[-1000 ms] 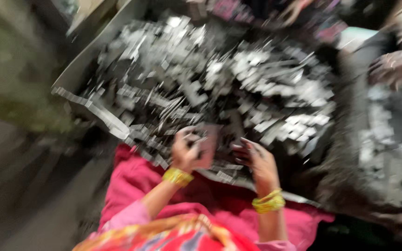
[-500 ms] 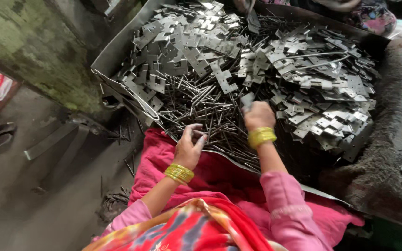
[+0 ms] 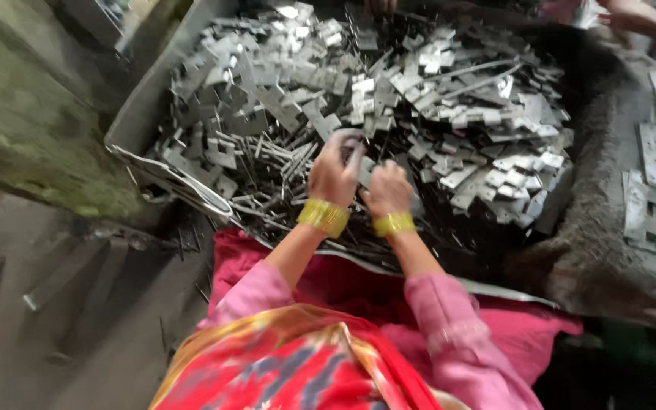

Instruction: The person sits on the floor and assembles small metal hardware components by hand. They pick up metal plates and nails from a large bin, insert the nails into the plates, and place the assembled units onto a nearby surface.

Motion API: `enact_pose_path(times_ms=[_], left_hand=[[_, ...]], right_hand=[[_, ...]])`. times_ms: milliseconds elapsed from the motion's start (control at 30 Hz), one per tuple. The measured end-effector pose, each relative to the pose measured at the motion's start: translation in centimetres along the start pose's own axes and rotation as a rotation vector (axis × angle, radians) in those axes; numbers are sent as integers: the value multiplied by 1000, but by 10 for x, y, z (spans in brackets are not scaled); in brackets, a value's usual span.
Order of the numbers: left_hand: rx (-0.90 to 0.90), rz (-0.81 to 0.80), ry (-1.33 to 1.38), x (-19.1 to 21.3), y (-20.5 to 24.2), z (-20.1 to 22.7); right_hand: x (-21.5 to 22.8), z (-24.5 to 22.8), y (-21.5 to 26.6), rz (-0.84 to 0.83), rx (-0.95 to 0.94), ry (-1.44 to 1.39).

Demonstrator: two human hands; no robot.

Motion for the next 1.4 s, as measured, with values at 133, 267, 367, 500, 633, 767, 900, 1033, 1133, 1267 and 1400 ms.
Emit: enact_pose_path(times_ms=[133,267,367,500,633,767,900,1033,1133,1267,1400], left_hand=[[-142,-79,-410,-47,-65,-15],[-282,-172,-800,-123,-88,-67],[-382,-171,-889,-166,-97,-110],[-261,-185,-863,-164,-114,-142],[-74,-112,-759,-93,-90,-114],[123,-158,-229,-18,-9,-59],[676,-314,536,-11,71,-35],[118,-265,67,-4,107,-11],[-83,-162,-111,-4,125,-6],[366,-492,31,-17,134,-27],[322,-734,89,-22,104,-15]], right_hand=[[28,39,32,51,-373,-353],[33,68,88,253,-736,-1660],[24,85,106,295,-895,-2183],[-6,94,125,218,-1225,-2279],[-28,84,126,150,-1170,-2165],[-26,52,116,39,-1101,-2106],[-13,27,112,90,-1178,-2220],[-7,11,112,0,-1068,-2394],[-10,18,119,97,-955,-2225],[-15,18,129,102,-943,-2171],[40,40,127,389,-751,-1842]])
Point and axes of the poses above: each hand's wrist, its own y-axis away from the middle knuckle, its own x-axis out of the back of the hand, z = x × y, the point moved 4 cm from there along -y, towards the middle knuckle, and after that the axes turned 2 degrees about -y, right-handed, at the moved point
